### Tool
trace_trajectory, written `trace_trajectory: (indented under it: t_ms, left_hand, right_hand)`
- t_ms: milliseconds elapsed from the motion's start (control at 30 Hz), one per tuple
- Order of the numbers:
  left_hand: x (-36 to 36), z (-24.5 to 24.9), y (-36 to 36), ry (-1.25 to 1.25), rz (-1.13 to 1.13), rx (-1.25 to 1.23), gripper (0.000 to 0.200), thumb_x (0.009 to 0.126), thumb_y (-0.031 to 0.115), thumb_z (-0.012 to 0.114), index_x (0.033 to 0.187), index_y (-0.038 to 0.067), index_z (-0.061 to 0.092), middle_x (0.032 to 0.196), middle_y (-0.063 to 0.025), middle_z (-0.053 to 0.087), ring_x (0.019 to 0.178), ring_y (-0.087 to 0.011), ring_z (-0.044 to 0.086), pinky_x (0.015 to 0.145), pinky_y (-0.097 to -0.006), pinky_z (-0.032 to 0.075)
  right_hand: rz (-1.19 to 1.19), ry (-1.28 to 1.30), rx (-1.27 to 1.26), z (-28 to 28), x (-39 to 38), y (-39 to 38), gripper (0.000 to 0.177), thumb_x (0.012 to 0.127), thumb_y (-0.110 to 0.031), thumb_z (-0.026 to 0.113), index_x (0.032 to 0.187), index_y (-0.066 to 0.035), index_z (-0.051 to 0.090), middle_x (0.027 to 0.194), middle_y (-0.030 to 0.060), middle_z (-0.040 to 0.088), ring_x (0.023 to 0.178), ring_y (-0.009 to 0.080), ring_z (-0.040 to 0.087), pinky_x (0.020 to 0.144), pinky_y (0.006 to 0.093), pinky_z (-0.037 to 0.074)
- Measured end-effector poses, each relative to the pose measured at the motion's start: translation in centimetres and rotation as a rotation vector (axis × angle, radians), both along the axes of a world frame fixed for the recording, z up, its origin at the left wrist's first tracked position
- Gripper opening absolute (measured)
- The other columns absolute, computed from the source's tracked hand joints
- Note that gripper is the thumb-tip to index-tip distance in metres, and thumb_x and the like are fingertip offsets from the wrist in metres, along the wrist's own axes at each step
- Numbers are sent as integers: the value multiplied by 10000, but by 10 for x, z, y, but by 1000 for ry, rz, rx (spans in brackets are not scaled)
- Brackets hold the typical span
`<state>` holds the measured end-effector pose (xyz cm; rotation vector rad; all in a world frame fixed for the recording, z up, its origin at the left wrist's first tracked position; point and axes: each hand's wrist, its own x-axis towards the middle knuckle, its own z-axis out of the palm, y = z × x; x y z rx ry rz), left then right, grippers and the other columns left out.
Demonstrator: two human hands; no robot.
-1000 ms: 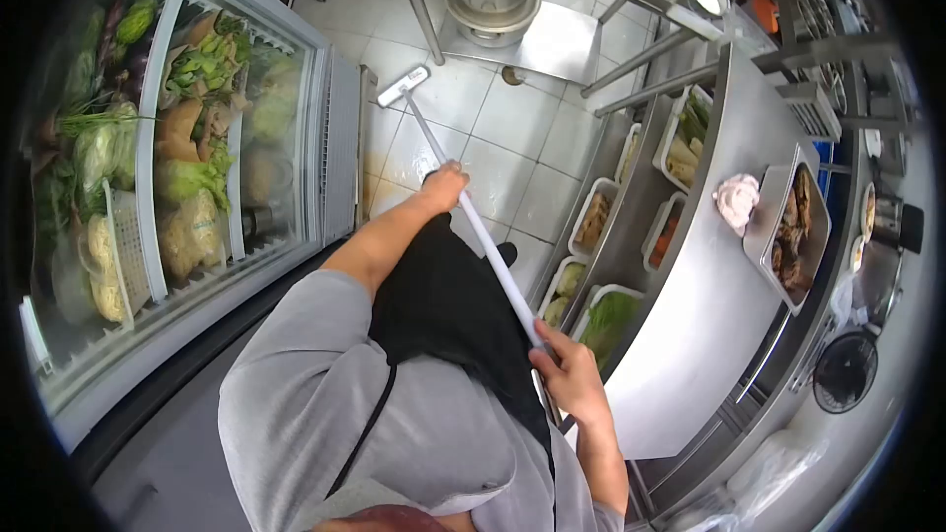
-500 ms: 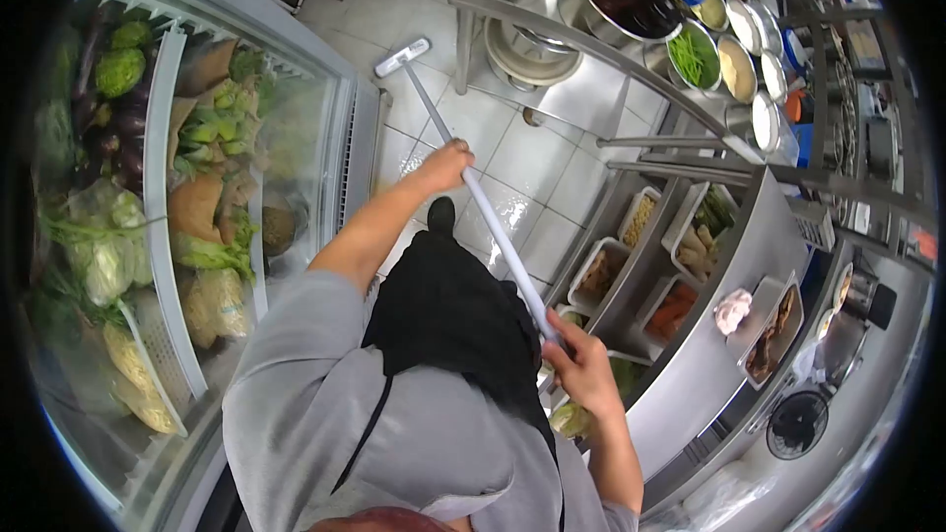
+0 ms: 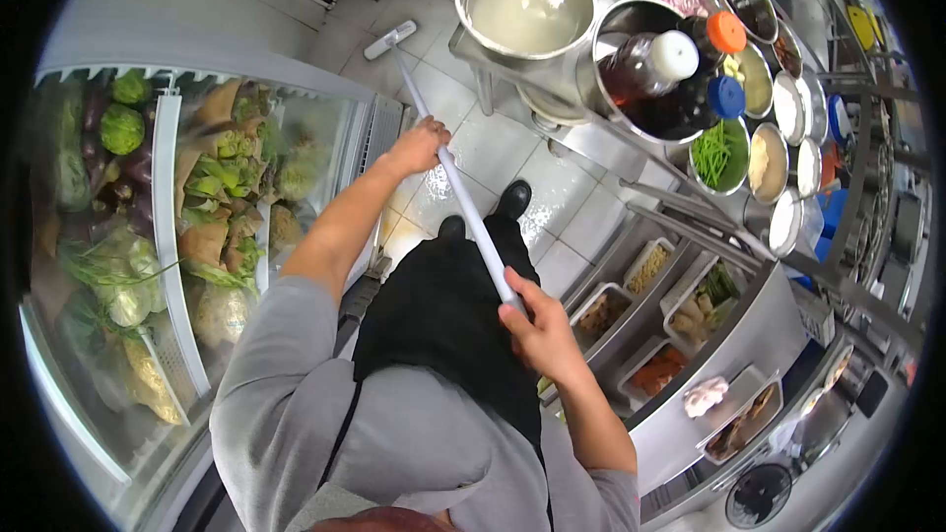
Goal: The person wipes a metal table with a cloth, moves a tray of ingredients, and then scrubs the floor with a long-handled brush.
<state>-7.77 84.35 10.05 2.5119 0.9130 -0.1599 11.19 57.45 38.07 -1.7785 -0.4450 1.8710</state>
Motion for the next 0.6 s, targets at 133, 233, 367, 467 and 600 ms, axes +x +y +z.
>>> trace_trajectory:
  t_ms: [133,233,367,467,600]
  left_hand:
    - [30,17,-14,-56,88,-53,285,780,213,659,1007,44,628,1159,-186,593,1243,-423,456,1015,-446,434]
    - [45,25,-24,-111,203,9,200,740,132,662,906,30,617,1067,-192,616,1149,-398,525,1066,-435,382]
    - [55,52,-32,-82,186,-70,241,649,72,667,884,21,644,999,-189,630,1080,-384,570,946,-418,477]
    - [70,60,-45,-187,140,-100,120,656,71,656,759,23,615,898,-179,619,974,-361,596,870,-429,493]
    - [80,39,-61,-150,188,-134,144,725,161,676,811,46,661,904,-167,619,1007,-360,574,863,-416,502]
  right_hand:
    - [100,-7,34,43,60,11,508,875,-43,614,1364,-98,488,846,23,615,566,61,515,501,218,429]
    - [185,77,69,67,90,36,464,873,-35,607,1326,-94,529,884,14,620,587,59,525,512,219,440]
    - [288,176,163,87,118,47,458,847,9,564,1297,-76,552,960,45,623,612,68,552,496,213,443]
    - [-23,197,-43,107,117,56,544,826,39,526,1355,-82,488,961,102,630,614,115,575,435,208,423]
    - [-94,166,-276,82,118,55,520,879,9,506,1386,-95,449,949,90,647,520,110,527,388,206,382]
